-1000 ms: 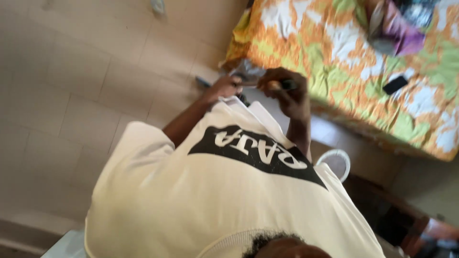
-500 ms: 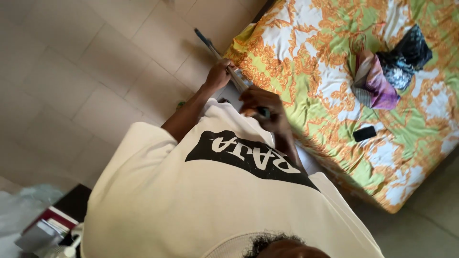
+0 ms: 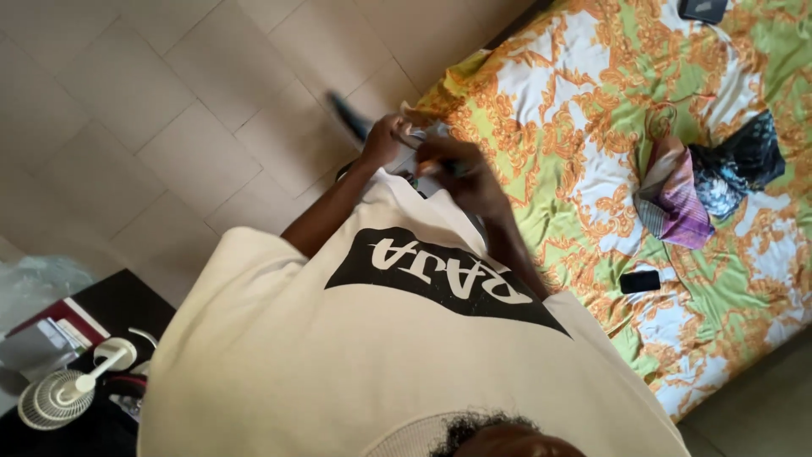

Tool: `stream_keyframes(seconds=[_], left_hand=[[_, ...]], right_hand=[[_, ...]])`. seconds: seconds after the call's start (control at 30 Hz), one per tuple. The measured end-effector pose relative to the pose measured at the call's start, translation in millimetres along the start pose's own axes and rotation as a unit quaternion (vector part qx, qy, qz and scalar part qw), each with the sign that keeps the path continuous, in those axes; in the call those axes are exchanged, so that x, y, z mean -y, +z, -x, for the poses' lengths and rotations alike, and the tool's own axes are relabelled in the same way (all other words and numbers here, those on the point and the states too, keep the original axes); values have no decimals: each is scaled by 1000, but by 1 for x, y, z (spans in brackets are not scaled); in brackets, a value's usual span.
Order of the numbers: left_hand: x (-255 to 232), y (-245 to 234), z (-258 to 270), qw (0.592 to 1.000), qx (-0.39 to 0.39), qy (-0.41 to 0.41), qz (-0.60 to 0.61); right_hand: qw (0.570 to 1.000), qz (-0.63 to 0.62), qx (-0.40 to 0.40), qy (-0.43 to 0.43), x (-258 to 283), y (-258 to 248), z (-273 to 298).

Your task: Sweeping pieces of trash on a tiled floor using a broom.

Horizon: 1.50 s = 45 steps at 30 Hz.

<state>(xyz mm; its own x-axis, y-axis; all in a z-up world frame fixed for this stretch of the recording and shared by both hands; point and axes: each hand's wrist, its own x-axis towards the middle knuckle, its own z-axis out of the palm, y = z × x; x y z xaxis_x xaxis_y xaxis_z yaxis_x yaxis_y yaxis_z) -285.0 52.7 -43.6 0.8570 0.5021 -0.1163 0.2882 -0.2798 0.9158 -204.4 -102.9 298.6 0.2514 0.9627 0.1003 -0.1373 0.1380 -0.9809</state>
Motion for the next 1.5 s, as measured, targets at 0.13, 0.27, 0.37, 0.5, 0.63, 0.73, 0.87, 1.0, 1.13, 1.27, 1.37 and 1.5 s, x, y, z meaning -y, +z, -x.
stream_keyframes(seconds=[0.13,0.27,0.37,0.5,0.63,0.73,0.87,1.0,1.13,1.27,1.37,1.5], left_hand=[[37,7,-47,995,24,67,65],[-23,-21,-60,992,-1,122,40],[-71,-55,-49,992,-11,121,-38],[-77,-91,-31,989,1,110,-96],[-26,-114,-1,993,13,14,-117],[7,-123,6,991,-24,-11,-132],[72,-104,-18,999,-10,31,-38],[77,-95,-50,997,27,49,44],[16,-113,-81,996,64,9,65],[-46,-137,-72,998,18,55,-27],[-60,-160,-55,997,3,43,-72],[-5,-168,-20,991,-60,26,-116]], right_hand=[[955,278,79,-69,-21,26,-25],[936,310,122,-113,-1,28,-41],[953,250,92,-142,41,22,-51],[986,83,-17,-146,50,7,-59],[996,34,-79,-4,13,0,-80],[993,24,-93,61,-12,13,-100],[977,181,-32,106,-30,42,-116],[930,341,118,-69,-34,67,-134],[922,355,126,-95,-19,70,-145],[956,252,89,-120,22,53,-143],[973,175,68,-135,39,40,-145],[998,62,25,14,15,27,-153]])
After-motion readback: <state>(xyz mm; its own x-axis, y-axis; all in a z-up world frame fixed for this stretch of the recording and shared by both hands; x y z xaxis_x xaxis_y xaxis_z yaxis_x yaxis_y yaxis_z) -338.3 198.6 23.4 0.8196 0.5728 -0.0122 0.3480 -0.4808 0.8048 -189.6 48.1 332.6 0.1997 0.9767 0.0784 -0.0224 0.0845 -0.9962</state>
